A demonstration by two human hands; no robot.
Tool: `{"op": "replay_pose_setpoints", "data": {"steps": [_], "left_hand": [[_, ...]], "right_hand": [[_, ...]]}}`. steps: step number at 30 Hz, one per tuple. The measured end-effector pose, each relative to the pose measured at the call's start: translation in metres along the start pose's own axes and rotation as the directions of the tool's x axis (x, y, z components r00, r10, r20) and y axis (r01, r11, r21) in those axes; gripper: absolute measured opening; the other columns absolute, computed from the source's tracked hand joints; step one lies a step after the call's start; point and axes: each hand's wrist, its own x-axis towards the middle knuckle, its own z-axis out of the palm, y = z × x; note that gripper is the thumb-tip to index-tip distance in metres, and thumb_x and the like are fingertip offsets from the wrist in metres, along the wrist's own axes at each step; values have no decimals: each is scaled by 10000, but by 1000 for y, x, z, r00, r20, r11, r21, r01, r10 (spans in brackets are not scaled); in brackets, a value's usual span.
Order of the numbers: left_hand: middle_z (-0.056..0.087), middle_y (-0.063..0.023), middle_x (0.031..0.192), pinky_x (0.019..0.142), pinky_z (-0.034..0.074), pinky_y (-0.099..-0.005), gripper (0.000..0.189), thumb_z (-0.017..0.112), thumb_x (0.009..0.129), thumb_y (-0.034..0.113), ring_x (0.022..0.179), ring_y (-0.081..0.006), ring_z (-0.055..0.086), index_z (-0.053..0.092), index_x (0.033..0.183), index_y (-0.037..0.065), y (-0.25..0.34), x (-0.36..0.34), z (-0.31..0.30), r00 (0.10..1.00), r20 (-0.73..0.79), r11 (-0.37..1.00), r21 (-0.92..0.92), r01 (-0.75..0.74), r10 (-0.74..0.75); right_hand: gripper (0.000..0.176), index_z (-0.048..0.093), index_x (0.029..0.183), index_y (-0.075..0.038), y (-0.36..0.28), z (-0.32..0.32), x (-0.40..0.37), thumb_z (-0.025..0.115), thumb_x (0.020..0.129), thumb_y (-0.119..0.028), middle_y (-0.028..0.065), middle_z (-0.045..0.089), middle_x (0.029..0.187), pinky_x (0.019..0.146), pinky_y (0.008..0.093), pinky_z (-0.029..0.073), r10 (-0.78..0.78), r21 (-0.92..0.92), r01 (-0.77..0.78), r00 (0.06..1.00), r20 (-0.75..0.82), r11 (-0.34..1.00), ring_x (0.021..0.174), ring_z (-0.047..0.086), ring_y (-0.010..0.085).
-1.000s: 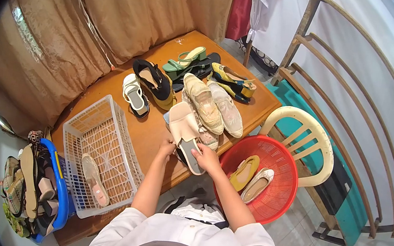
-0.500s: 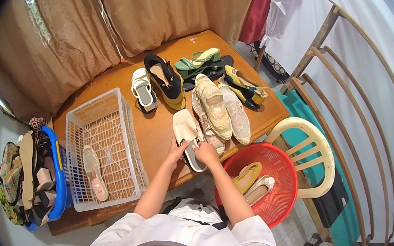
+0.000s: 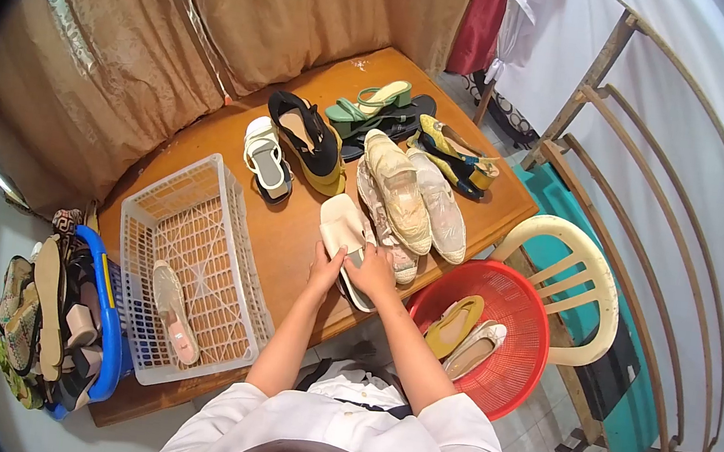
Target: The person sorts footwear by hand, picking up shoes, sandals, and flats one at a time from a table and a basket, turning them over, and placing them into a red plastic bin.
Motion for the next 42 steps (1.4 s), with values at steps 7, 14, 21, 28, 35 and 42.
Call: {"op": "replay_pose_setpoints", "data": {"steps": [7, 14, 21, 28, 35, 42], "left_hand": [[576, -113, 971, 732, 446, -286, 352, 632, 794, 191, 863, -171, 557, 470, 1059, 25, 32, -40, -26, 992, 125, 823, -565, 63, 10], [559, -106, 1029, 779, 433, -288, 410, 641, 780, 192, 923, -175, 542, 462, 1115, 39, 28, -59, -28, 978, 208, 753, -645, 133, 5], [542, -115, 1064, 792, 447, -307, 475, 638, 782, 187, 951, -184, 536, 418, 1180, 50, 80, -97, -26, 914, 368, 874, -485, 32, 171], [574, -100, 768, 610, 441, -293, 376, 681, 739, 247, 680, -164, 530, 509, 1015, 57, 82, -116, 33, 819, 449, 934, -179, -308, 356], [393, -156, 1097, 904, 371, -342, 687, 701, 725, 248, 1034, -214, 416, 251, 1214, 76, 65, -168, 115, 572, 643, 777, -58, -627, 510], [206, -199, 1362, 1000, 283, -382, 938, 704, 720, 275, 1248, -288, 272, 47, 1370, 112, 52, -209, 160, 257, 952, 956, 94, 278, -168]], "right_hand": [[819, 489, 1068, 137, 8, -8, 10, 684, 594, -501, 297, 548, 1022, 853, 382, 433, 67, 67, -76, 990, 127, 995, 984, 543, 380], [890, 353, 1204, 132, 1, -34, -18, 709, 609, -425, 271, 484, 1129, 821, 318, 447, 210, 442, -362, 911, 356, 821, 1009, 538, 283], [821, 248, 1298, -5, 14, -72, -59, 729, 673, -232, 152, 468, 1169, 841, 331, 447, -5, 815, -535, 836, 549, 222, 1047, 500, 204], [753, 297, 1294, -63, 61, -96, -118, 712, 675, -172, 95, 486, 1160, 845, 324, 440, 137, 921, -374, 923, 359, 109, 1055, 499, 190], [674, 359, 1266, -29, 132, -119, -189, 671, 696, -207, 113, 521, 1126, 878, 322, 411, 472, 988, -152, 869, 150, -35, 1042, 507, 214], [697, 324, 1288, -40, 179, -121, -231, 639, 724, -302, 120, 462, 1201, 889, 321, 401, 724, 993, -91, 680, 116, -74, 1089, 468, 212]]}}
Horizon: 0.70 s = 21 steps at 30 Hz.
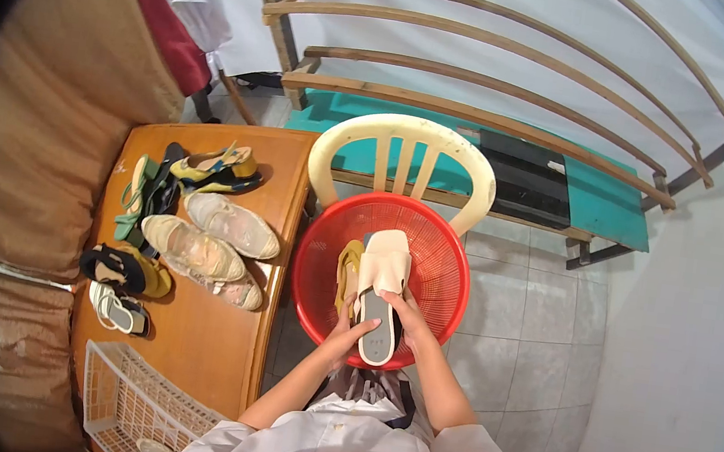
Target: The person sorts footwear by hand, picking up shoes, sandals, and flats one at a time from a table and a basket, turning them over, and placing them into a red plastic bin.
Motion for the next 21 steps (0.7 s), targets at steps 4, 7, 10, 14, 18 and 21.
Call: {"op": "replay_pose_setpoints", "data": {"steps": [4, 7, 10, 14, 18, 21], "left_hand": [[247, -198, 1346, 997, 284, -359, 855, 667, 750, 315, 1232, -280, 300, 116, 1357, 71, -24, 40, 1, 996, 39, 996, -16, 83, -82], [284, -197, 1329, 972, 319, -332, 790, 634, 778, 331, 1211, -269, 333, 164, 1338, 33, -62, 88, -11, 998, 57, 987, 158, 23, -32], [365, -218, 1270, 933, 349, -334, 644, 584, 821, 338, 1175, -269, 377, 274, 1275, 1, -72, 115, -13, 987, 126, 941, 310, -134, 99], [425, -263, 1180, 930, 343, -385, 574, 553, 831, 355, 1115, -341, 424, 324, 1246, 31, -102, 159, -33, 971, 119, 828, 507, -239, 207], [417, -295, 1149, 935, 330, -429, 583, 518, 836, 380, 1090, -412, 414, 292, 1269, 61, -126, 202, -49, 972, 35, 780, 590, -208, 232], [430, -285, 1126, 930, 330, -426, 535, 493, 858, 354, 1074, -400, 423, 289, 1237, 37, -142, 214, -51, 964, -54, 727, 668, -159, 261]], "right_hand": [[687, 316, 1284, -46, 9, -32, 11, 649, 727, -272, 117, 479, 1182, 880, 336, 413, 131, 120, -121, 989, -75, 985, 1067, 488, 223], [703, 292, 1287, -56, 29, -61, 39, 672, 715, -201, 113, 501, 1151, 863, 361, 433, 181, 224, -155, 979, -97, 962, 1042, 510, 233], [780, 234, 1316, -64, 34, -77, 61, 692, 691, -152, 111, 479, 1178, 903, 381, 407, 210, 261, -174, 971, -115, 949, 1089, 478, 231], [865, 151, 1370, -135, 67, -112, 119, 692, 695, -144, 109, 413, 1247, 908, 408, 383, 143, 170, -130, 988, -65, 977, 1140, 422, 245], [880, 145, 1374, -137, 78, -126, 165, 702, 693, -160, 109, 392, 1270, 929, 401, 363, 208, 90, -208, 978, 4, 974, 1164, 395, 245], [872, 158, 1370, -132, 106, -140, 198, 707, 694, -189, 113, 387, 1274, 941, 396, 349, 203, 20, -204, 978, 48, 979, 1172, 379, 244]]}}
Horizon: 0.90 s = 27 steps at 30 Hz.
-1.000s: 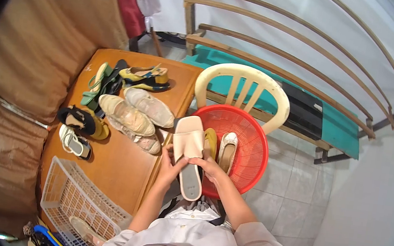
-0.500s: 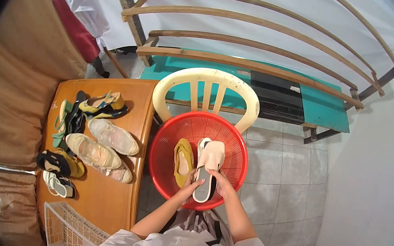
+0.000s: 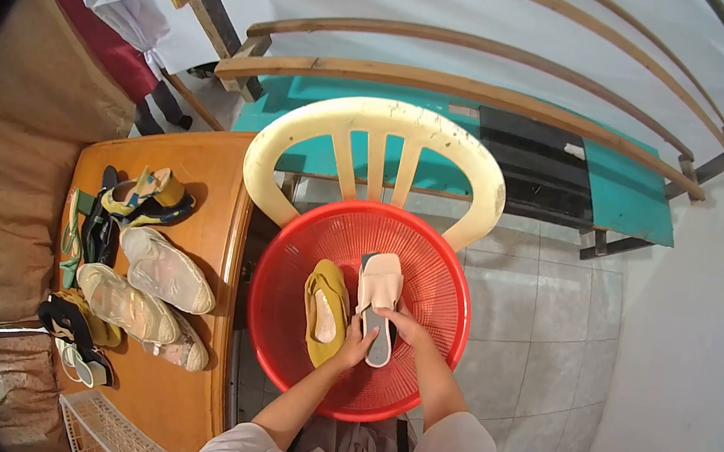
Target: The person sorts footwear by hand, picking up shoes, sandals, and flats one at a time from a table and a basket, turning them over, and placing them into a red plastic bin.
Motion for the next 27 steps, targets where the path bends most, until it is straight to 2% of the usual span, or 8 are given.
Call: {"op": "replay_pose_setpoints", "data": {"steps": [4, 8, 9, 13, 16, 19, 23, 27], "left_hand": [[397, -314, 1140, 941, 308, -449, 542, 468, 868, 366, 1070, -430, 395, 259, 1251, 44, 13, -9, 2, 997, -18, 995, 58, 78, -77], [375, -326, 1167, 944, 302, -455, 553, 466, 867, 365, 1064, -433, 389, 251, 1267, 50, 26, -29, 3, 994, -79, 994, 80, 77, -71], [401, -341, 1129, 909, 325, -467, 534, 469, 868, 342, 1038, -453, 405, 269, 1259, 37, 21, -32, 5, 992, -125, 996, 85, 22, -11], [479, -329, 1060, 843, 390, -457, 473, 469, 874, 321, 977, -455, 482, 321, 1198, 10, 4, -26, 1, 992, -119, 999, -25, 45, -47], [514, -323, 1025, 809, 414, -459, 458, 472, 874, 314, 948, -453, 514, 335, 1175, -3, 5, -24, -1, 988, -130, 996, -1, 87, -87], [530, -315, 1012, 805, 415, -468, 488, 475, 872, 322, 951, -455, 516, 311, 1196, -5, 11, -24, -1, 984, -123, 988, 64, 138, -129], [506, -315, 1072, 836, 415, -432, 539, 503, 860, 283, 998, -434, 510, 268, 1225, -36, 25, -28, -2, 966, -155, 969, 102, 225, -208], [507, -302, 1089, 856, 413, -417, 580, 559, 818, 224, 1013, -420, 511, 261, 1236, -46, 29, -40, -9, 970, -133, 960, 166, 225, -204]], "right_hand": [[913, 143, 1371, -96, 3, 6, -14, 721, 680, -245, 131, 377, 1290, 950, 368, 350, -46, -7, 46, 997, -66, 999, 1185, 374, 244], [918, 131, 1381, -128, -20, 28, -49, 722, 689, -249, 124, 366, 1299, 967, 375, 327, 128, 16, -127, 986, -108, 992, 1193, 363, 248], [945, 124, 1378, -94, -23, 33, -53, 735, 679, -272, 123, 352, 1316, 980, 364, 312, 121, 17, -121, 991, -61, 993, 1209, 349, 254], [925, 171, 1360, -58, 20, 16, -12, 721, 685, -370, 157, 309, 1346, 1005, 360, 278, -49, -287, 7, 989, -140, 958, 1246, 304, 256], [916, 239, 1333, -26, 21, 25, -17, 714, 666, -437, 187, 307, 1335, 1008, 374, 271, -158, -339, 94, 973, -167, 936, 1247, 297, 284], [939, 291, 1297, 14, 21, 36, -32, 721, 627, -485, 224, 350, 1279, 980, 376, 315, -385, -794, -150, 812, -439, 588, 1196, 361, 324], [940, 338, 1264, 35, 45, 22, -31, 718, 604, -516, 259, 396, 1195, 881, 367, 408, -327, -673, -39, 852, -408, 739, 1068, 468, 338], [891, 382, 1233, 39, 54, 19, -47, 727, 608, -495, 246, 453, 1149, 846, 355, 426, -280, -712, -57, 894, -348, 700, 1035, 496, 313]]}}
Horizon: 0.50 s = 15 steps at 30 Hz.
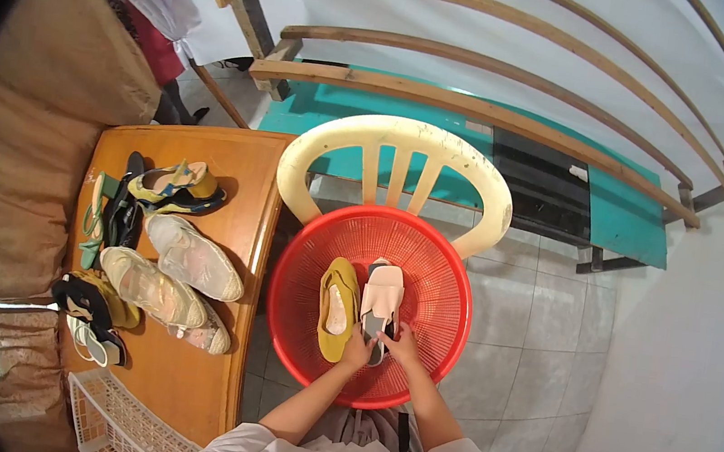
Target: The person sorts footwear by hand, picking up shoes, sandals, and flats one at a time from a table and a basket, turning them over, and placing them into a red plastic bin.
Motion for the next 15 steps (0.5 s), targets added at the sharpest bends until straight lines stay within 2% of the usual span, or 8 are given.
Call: {"op": "replay_pose_setpoints", "data": {"steps": [3, 4, 7, 8, 11, 12, 15], "left_hand": [[512, -292, 1092, 856, 419, -408, 589, 571, 800, 204, 1013, -400, 523, 267, 1246, -31, 8, -15, -24, 997, 30, 997, -5, -75, 75], [515, -289, 1091, 855, 422, -407, 590, 572, 796, 202, 1011, -392, 528, 270, 1250, -23, 10, -21, -34, 994, 32, 994, -15, -106, 106], [531, -271, 1078, 848, 431, -404, 576, 584, 784, 202, 1004, -362, 545, 301, 1252, 20, 15, -29, -66, 992, 123, 999, 9, -44, 43], [562, -239, 1047, 824, 449, -382, 535, 590, 785, 217, 978, -321, 569, 354, 1235, 49, 8, -29, -70, 989, 140, 999, 18, -49, 46], [589, -234, 961, 804, 450, -385, 507, 575, 770, 282, 924, -354, 575, 405, 1179, 36, -13, -24, -71, 983, 172, 997, -45, -57, 64], [596, -212, 957, 791, 457, -368, 459, 570, 783, 266, 917, -321, 587, 436, 1158, 38, -16, -24, -71, 986, 162, 996, -88, -34, 48], [602, -186, 945, 777, 464, -335, 404, 558, 800, 230, 893, -268, 598, 455, 1138, 33, 5, -50, -96, 992, 112, 973, -232, -21, 49]], "right_hand": [[844, 409, 1207, 39, -2, -4, -6, 726, 620, -477, 225, 505, 1075, 826, 349, 432, 25, 49, -24, 999, -24, 999, 973, 525, 302], [787, 433, 1178, 38, -6, -4, -9, 726, 632, -447, 203, 547, 1003, 813, 344, 438, -26, 51, 29, 997, -67, 998, 944, 543, 289], [742, 451, 1153, 31, -35, -16, -21, 731, 633, -419, 196, 563, 973, 806, 328, 440, -7, 55, 6, 1000, 23, 998, 931, 552, 273], [702, 460, 1147, 23, -24, -7, -9, 726, 639, -383, 192, 579, 963, 812, 329, 442, -32, -8, 32, 999, 11, 999, 911, 564, 274], [686, 452, 1157, 19, 0, 14, 15, 717, 644, -351, 203, 564, 1025, 851, 356, 426, -39, -1, 39, 999, 21, 999, 942, 548, 311], [682, 434, 1179, 16, -14, 12, 7, 700, 647, -318, 222, 528, 1098, 909, 385, 384, -15, -91, 14, 1000, -15, 996, 1026, 491, 351], [680, 424, 1173, 30, -49, 9, -18, 690, 643, -305, 244, 490, 1133, 944, 392, 346, -36, -115, 28, 997, -68, 993, 1098, 425, 370]]}}
